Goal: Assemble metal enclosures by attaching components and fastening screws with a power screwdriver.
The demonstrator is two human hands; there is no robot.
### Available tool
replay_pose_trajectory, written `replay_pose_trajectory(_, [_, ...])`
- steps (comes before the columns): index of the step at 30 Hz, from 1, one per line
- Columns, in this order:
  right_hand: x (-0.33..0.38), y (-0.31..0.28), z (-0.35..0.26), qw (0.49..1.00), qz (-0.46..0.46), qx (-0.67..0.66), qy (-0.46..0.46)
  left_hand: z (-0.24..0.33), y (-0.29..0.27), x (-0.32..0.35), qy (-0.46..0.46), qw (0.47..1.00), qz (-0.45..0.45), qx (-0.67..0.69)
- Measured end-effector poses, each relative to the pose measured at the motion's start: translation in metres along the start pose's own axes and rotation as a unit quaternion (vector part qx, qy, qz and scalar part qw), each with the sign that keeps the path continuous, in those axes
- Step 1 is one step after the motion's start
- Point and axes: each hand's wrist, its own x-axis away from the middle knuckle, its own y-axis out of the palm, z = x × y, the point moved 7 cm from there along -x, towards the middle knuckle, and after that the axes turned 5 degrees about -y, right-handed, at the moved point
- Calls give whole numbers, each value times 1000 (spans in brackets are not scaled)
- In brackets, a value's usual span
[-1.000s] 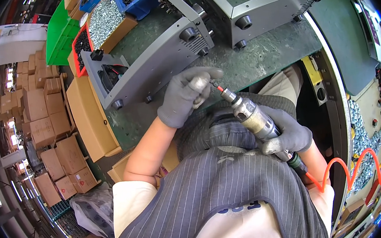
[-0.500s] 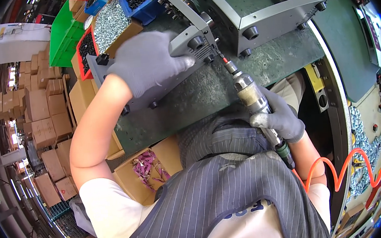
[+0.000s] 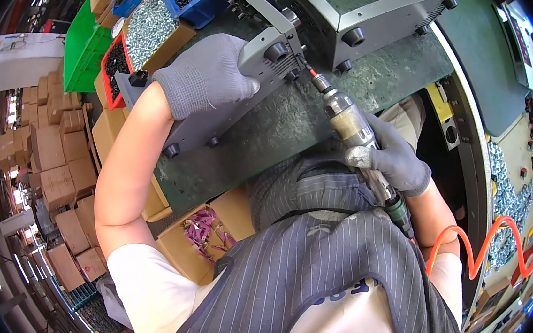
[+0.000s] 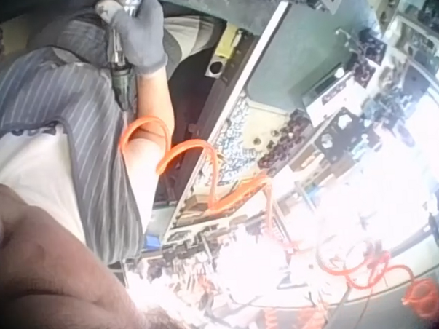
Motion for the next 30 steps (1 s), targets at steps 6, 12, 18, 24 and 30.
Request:
replay_pose_trajectory(6, [1,3,-2,1000,0,16,-7,11,-10,12,3,994,54,-93])
replay_pose_trajectory(12, [21,-11,5,1000,-1,8,10,58,-4,64,67,965,166,190])
replay_pose_trajectory(18, [27,-12,6,1000,-7,9,20,-7,134,40,-202,567,-80,794])
replay_pose_trajectory(24, [27,-11,7,999,-10,-2,49,-10,154,34,-71,570,-125,809])
replay_pose_trajectory(30, [24,1,2,998,-33,6,52,-14,155,27,-117,521,-37,845])
